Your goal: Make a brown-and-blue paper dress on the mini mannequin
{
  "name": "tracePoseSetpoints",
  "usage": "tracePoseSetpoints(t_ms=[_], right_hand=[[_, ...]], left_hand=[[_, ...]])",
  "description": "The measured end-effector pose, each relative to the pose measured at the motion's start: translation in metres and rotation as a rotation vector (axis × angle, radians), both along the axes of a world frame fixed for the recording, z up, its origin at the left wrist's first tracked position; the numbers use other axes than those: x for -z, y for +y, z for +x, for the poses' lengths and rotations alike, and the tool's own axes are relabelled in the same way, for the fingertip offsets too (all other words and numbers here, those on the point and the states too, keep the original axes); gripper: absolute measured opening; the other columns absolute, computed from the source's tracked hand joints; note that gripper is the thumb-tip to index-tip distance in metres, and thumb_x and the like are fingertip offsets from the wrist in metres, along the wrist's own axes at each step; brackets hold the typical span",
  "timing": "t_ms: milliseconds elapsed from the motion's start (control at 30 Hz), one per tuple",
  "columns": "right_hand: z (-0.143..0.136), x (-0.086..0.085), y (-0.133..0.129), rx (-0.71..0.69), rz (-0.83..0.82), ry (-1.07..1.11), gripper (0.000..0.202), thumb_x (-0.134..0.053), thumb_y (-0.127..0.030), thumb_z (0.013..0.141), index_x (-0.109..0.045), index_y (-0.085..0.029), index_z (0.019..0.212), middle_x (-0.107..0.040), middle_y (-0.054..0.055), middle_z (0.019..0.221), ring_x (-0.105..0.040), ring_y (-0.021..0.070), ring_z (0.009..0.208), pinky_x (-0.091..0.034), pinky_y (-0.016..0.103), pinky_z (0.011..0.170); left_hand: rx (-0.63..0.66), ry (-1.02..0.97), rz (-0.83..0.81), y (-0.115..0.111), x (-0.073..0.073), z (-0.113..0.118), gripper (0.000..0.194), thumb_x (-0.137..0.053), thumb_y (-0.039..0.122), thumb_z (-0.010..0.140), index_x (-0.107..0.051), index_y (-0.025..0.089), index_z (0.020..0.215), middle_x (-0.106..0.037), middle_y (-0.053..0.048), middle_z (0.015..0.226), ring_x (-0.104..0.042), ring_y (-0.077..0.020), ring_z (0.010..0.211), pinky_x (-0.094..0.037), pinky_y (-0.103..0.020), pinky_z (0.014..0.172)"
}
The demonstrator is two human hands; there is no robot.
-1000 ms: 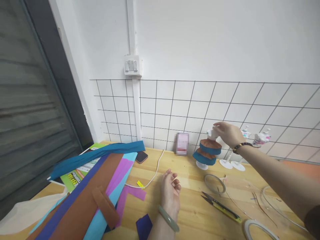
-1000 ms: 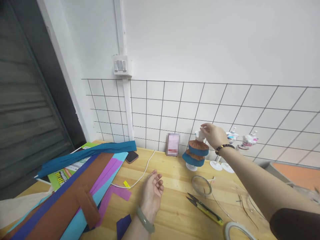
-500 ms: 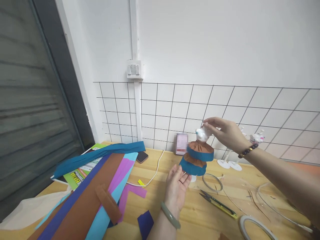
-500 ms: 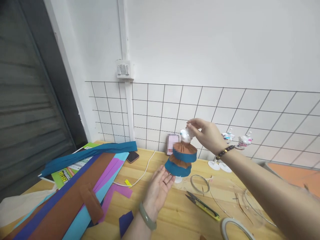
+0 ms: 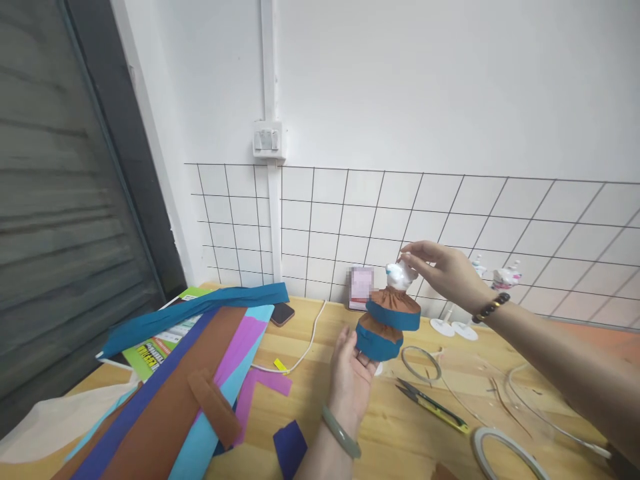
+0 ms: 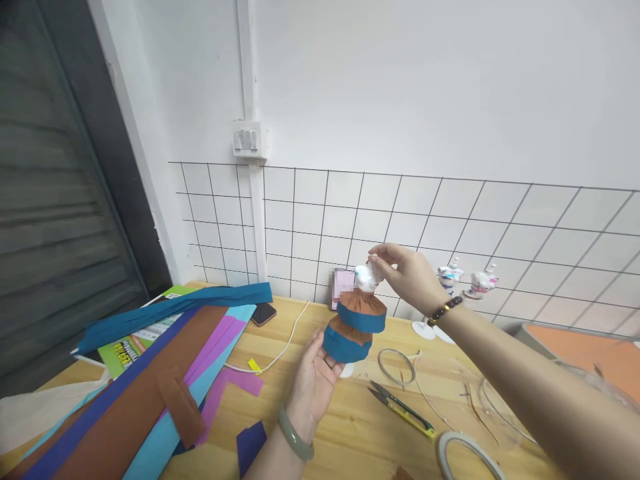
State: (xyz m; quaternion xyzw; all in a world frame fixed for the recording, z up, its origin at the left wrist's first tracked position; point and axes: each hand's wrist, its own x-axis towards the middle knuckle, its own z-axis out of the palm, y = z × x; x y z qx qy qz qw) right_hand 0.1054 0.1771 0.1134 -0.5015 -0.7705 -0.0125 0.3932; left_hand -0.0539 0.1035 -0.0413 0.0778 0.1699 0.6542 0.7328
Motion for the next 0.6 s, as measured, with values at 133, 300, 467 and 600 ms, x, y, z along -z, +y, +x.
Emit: tracePoseSetpoints(t_ms=[133, 300, 467, 600], right_hand=[[0.015, -0.001, 0.012, 0.11, 0.037, -0.026, 0.021, -0.052, -0.035, 0.083, -0.065, -0.022, 0.094, -0.073, 0.004, 0.089, -0.067, 0.0214, 0.08, -0.05, 0.034, 0.071], [0.041, 0.005, 0.036, 0.274, 0.046, -0.079, 0.021, -0.052, -0.034, 0.084, -0.065, -0.022, 0.096, -0.072, 0.005, 0.086, -0.065, 0.024, 0.078, -0.048, 0.038, 0.07], [0.061, 0.025, 0.061, 0.37, -0.027, -0.116, 0.023, -0.053, -0.034, 0.089, -0.062, -0.017, 0.102, -0.067, 0.005, 0.094, -0.063, 0.0179, 0.081, -0.051, 0.037, 0.074], [0.068, 0.039, 0.075, 0.376, -0.099, -0.122, 0.025, -0.054, -0.032, 0.09, -0.058, -0.017, 0.11, -0.062, 0.006, 0.109, -0.062, 0.0176, 0.089, -0.052, 0.038, 0.076]], left_hand=[[-0.002, 0.027, -0.08, 0.004, 0.005, 0.0, 0.017, -0.054, 0.029, 0.085, -0.052, 0.017, 0.096, -0.066, -0.014, 0.099, -0.068, -0.0203, 0.084, -0.051, -0.032, 0.078], [-0.006, 0.053, -0.176, 0.007, 0.014, 0.0, 0.016, -0.054, 0.027, 0.084, -0.053, 0.015, 0.095, -0.065, -0.014, 0.097, -0.067, -0.0205, 0.083, -0.051, -0.031, 0.077], [-0.029, 0.091, -0.257, 0.007, 0.019, 0.003, 0.009, -0.057, 0.022, 0.081, -0.053, 0.015, 0.085, -0.063, -0.009, 0.08, -0.064, -0.0147, 0.068, -0.05, -0.025, 0.065], [-0.044, 0.124, -0.31, 0.009, 0.022, 0.002, 0.009, -0.058, 0.02, 0.079, -0.052, 0.016, 0.084, -0.062, -0.005, 0.075, -0.061, -0.0125, 0.061, -0.047, -0.022, 0.059]])
